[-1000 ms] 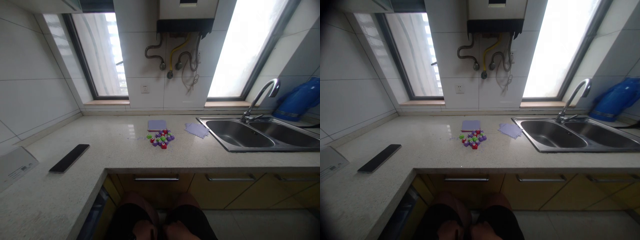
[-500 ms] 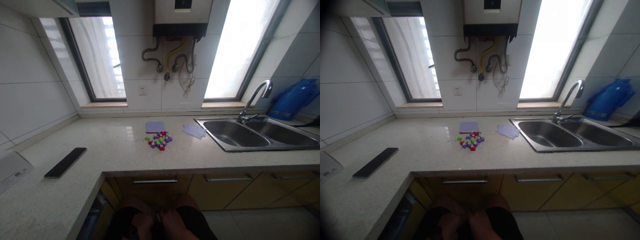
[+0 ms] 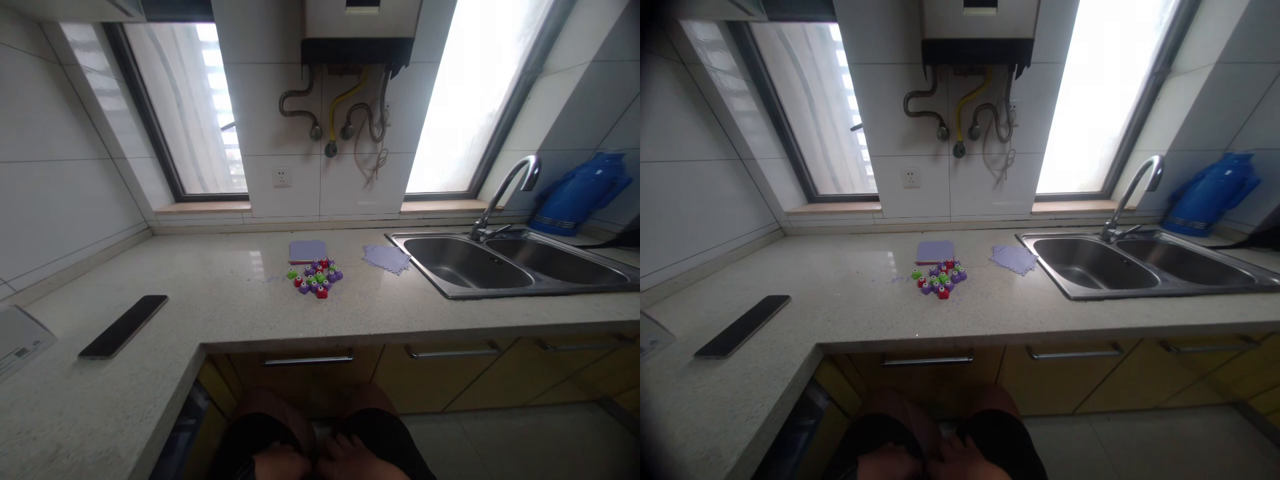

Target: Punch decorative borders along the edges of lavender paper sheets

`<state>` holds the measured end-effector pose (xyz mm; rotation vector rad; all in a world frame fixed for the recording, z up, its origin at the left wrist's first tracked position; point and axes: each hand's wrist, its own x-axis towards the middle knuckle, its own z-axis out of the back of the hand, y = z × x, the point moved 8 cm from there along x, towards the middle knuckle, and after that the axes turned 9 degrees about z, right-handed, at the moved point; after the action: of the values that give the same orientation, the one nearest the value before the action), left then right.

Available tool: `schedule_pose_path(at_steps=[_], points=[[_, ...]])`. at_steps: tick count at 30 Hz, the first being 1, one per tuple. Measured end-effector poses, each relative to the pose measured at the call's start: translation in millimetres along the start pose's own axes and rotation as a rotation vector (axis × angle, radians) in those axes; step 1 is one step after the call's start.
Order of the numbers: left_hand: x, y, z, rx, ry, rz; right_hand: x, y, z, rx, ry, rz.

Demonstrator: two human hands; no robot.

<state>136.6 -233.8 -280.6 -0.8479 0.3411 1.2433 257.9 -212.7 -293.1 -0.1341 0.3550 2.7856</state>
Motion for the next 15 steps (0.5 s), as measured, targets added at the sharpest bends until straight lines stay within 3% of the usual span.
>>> schedule_pose_path(at_steps=[3,7,11,15], points=[[-4,11,0.3,-0.002,0.025,0.097,-10,1,10,0.100,-0.023,0.035],[1,8,-6.8,-0.015,0.059,0.181,-7,0,10,0.128,0.023,-0.014],[9,0,-7.0,-0.002,-0.006,0.194,6,-2,10,0.142,0.071,-0.109],[7,-3,1.6,-0.022,-0.083,0.165,14,-3,19,0.160,0.033,-0.169]])
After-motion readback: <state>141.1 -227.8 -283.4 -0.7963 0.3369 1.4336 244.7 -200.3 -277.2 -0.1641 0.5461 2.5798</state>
